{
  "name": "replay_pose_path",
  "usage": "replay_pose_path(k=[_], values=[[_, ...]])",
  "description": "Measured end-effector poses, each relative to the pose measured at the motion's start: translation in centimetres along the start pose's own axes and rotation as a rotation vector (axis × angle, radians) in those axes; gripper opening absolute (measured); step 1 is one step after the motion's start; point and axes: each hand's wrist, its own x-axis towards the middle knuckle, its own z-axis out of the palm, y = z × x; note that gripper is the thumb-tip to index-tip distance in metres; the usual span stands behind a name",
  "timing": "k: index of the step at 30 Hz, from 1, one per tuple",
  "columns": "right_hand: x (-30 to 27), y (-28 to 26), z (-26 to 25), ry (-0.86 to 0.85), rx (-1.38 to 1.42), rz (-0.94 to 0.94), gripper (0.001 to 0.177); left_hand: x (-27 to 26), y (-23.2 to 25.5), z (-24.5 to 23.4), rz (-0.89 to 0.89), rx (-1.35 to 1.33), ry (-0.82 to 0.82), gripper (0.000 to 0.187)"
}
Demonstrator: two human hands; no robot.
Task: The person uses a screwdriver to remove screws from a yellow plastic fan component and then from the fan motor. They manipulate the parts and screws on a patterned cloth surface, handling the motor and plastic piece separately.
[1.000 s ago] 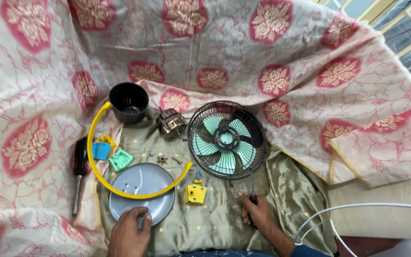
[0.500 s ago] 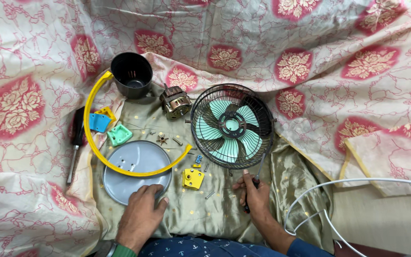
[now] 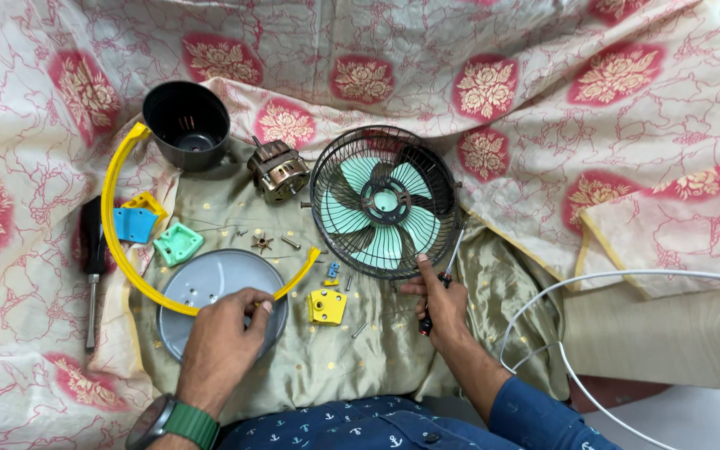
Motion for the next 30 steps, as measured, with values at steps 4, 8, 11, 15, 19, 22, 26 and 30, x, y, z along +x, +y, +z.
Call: replay_pose_path(k=[4, 8, 11, 15, 19, 22, 26, 30], values=[[-0.9, 0.0, -0.1, 0.035, 0.013, 0.013, 0.054, 0.4, 0.3, -0.3, 0.14, -0.029, 0.079, 0.025], [-1.2, -0.4, 0.1, 0.057, 0.017, 0.01, 0.053, 0.4, 0.2, -0.3, 0.192, 0.177, 0.06, 0.036], [-1.1, -0.4, -0.2, 0.061, 0.014, 0.0, 0.052, 0.7, -0.4, 0.5, 0.255, 0.343, -0.008, 0.041], [-0.9, -0.5, 0.0, 0.059, 0.02, 0.001, 0.052, 1.4, -1.2, 0.8, 0.299, 0.483, -0.029, 0.03], [-0.5, -1.0, 0.2, 0.08, 0.005, 0.011, 0.052, 1.3, -1.7, 0.5, 0.265, 0.558, -0.079, 0.032], [-0.2, -1.3, 0.3, 0.072, -0.005, 0.009, 0.048, 0.9, -1.5, -0.3, 0.21, 0.645, -0.155, 0.032], [0.7, -1.7, 0.3, 0.048, -0.016, -0.003, 0.037, 1.1, -0.2, -1.6, 0.08, 0.617, -0.319, 0.038], [1.5, -1.6, 0.3, 0.036, -0.055, -0.025, 0.024, 3.2, 1.8, -2.2, 0.04, 0.421, -0.31, 0.047]])
